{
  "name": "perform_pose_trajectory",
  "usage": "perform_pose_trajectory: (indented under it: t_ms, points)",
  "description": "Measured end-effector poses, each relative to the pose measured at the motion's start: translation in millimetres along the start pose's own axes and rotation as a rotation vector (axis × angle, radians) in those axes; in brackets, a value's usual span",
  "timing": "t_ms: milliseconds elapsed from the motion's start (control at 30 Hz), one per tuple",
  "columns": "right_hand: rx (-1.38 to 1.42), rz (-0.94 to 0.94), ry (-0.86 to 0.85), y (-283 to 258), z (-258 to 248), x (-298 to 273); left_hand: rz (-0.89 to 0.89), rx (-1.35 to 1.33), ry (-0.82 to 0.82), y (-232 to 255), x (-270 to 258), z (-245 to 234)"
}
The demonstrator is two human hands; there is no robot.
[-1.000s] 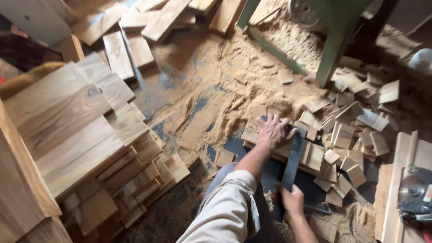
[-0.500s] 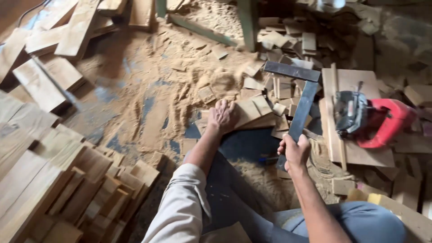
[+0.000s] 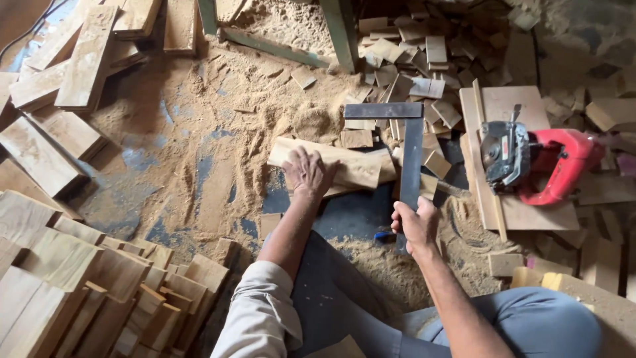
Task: Using a square and a small power saw to mark and cut wood blocks on a workshop floor.
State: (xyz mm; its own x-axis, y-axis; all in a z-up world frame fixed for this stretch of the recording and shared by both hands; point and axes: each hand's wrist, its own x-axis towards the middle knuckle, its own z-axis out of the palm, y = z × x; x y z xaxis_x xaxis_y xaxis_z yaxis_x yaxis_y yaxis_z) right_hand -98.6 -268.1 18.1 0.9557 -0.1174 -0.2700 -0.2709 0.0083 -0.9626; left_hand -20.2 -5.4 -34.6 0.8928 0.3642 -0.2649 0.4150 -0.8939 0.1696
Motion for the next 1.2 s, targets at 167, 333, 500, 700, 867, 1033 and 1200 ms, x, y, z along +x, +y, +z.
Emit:
perform_pose_trajectory:
  t_ms: [167,333,500,700,867,1033,1200]
  points:
    - [-0.061,0.047,-0.082,1.9,7.4,-8.1,0.563,0.259,0.538,12.9,-14.3,-33.5]
    - [-0.028,0.088,-0.111,5.7,9.1,-7.1,0.506,0.413,-0.020,19.8,-12.3,-2.6]
    - [-0.007,0.088,-0.106,11.7,8.9,-3.9,0.489,0.360,-0.015,9.2,29.4,37.4]
    - [0.003,0.084,-0.100,20.9,3.1,-1.5,0.456,0.273,0.049,1.5,33.2,20.3]
    - [0.013,0.140,-0.093,13.4,18.5,-4.8,0.507,0.229,0.025,5.0,28.5,15.1]
    - [-0.054,0.113,-0.104,16.8,23.1,-4.5,0.562,0.108,0.080,26.1,-2.3,-17.7]
    - [-0.068,0.130,-0.147,31.9,34.9,5.0,0.659,0.006,0.321,3.8,39.0,30.1]
